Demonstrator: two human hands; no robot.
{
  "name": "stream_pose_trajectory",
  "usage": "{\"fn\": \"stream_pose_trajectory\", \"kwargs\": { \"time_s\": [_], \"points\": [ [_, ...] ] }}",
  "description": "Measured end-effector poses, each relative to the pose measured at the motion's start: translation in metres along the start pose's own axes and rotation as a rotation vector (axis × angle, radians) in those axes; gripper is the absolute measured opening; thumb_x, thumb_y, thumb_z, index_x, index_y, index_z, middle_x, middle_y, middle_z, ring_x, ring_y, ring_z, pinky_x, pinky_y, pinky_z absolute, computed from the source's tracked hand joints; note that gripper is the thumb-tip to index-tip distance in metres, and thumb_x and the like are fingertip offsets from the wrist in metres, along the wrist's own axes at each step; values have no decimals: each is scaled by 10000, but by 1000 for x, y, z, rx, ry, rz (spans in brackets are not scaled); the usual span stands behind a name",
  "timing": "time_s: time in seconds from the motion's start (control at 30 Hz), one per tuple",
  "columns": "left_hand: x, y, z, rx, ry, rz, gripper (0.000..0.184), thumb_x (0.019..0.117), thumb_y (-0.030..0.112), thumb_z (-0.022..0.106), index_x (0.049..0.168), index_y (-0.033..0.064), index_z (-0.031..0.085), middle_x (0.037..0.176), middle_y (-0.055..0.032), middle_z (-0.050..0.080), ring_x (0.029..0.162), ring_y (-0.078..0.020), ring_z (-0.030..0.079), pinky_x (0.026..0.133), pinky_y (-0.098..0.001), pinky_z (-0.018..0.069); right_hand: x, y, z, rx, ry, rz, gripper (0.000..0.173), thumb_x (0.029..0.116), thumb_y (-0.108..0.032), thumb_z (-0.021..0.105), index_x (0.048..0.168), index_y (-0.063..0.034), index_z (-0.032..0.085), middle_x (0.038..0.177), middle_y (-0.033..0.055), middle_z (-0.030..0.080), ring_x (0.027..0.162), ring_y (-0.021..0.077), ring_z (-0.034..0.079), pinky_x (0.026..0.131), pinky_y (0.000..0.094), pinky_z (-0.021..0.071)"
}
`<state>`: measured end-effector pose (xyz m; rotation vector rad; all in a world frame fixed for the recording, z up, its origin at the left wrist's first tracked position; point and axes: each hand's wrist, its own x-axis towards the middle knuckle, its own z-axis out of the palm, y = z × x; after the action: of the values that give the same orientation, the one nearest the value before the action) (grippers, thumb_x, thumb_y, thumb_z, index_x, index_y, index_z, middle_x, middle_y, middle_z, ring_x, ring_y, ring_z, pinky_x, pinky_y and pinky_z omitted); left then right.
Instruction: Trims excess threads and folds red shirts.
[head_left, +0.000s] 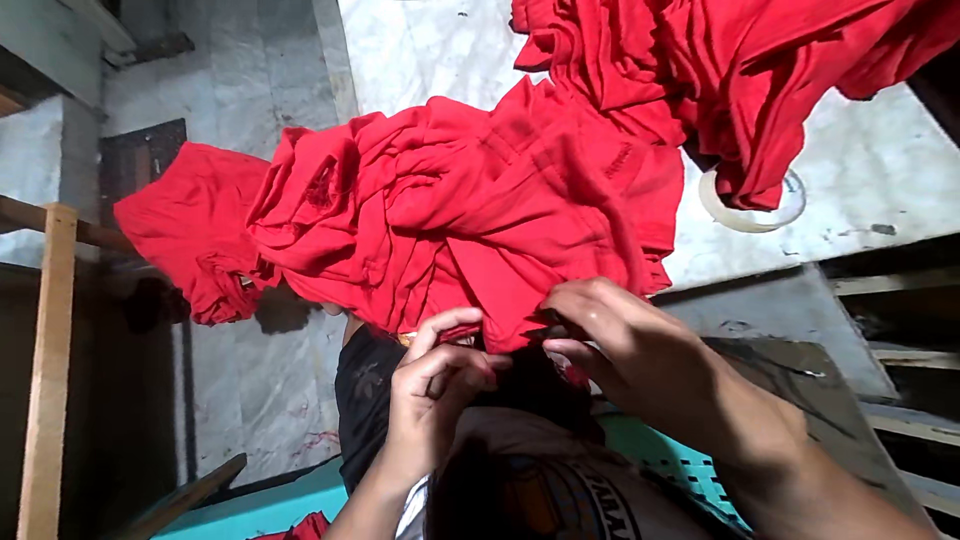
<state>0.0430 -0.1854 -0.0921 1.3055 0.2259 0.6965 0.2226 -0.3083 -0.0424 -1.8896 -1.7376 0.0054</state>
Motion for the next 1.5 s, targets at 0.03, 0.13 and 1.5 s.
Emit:
{"fn": "stream_pose_trajectory", "kwargs": {
  "time_s": [0.03, 0.13, 1.5],
  "points": [
    [0, -1, 1, -19, -8, 7, 183, 1037, 204, 583, 975, 122, 733, 1380, -24, 618, 1038, -110, 725, 798, -290, 645, -1, 0, 2, -12, -2, -17, 307, 1055, -268, 483, 1084, -35, 681, 990, 137, 677, 919, 248, 679, 799, 315, 564],
    [2, -2, 3, 54, -23, 88, 191, 1043, 205, 559, 978, 128, 721, 1315, 35, 661, 1109, -29, 659, 910, -228, 571, -3, -1, 10, 3, 19, -64, 271, 1061, -243, 496, 1127, -36, 659, 1025, 157, 687, 918, 273, 677, 804, 329, 562],
    [11, 10, 2, 653, 173, 390, 107, 995, 136, 640, 1024, 34, 635, 1045, -48, 706, 1012, -43, 681, 883, -190, 567, 18, 17, 16, -31, 98, -136, 166, 878, -252, 703, 893, -86, 709, 1378, 259, 562, 588, 164, 567, 452, 290, 416]
  ]
}}
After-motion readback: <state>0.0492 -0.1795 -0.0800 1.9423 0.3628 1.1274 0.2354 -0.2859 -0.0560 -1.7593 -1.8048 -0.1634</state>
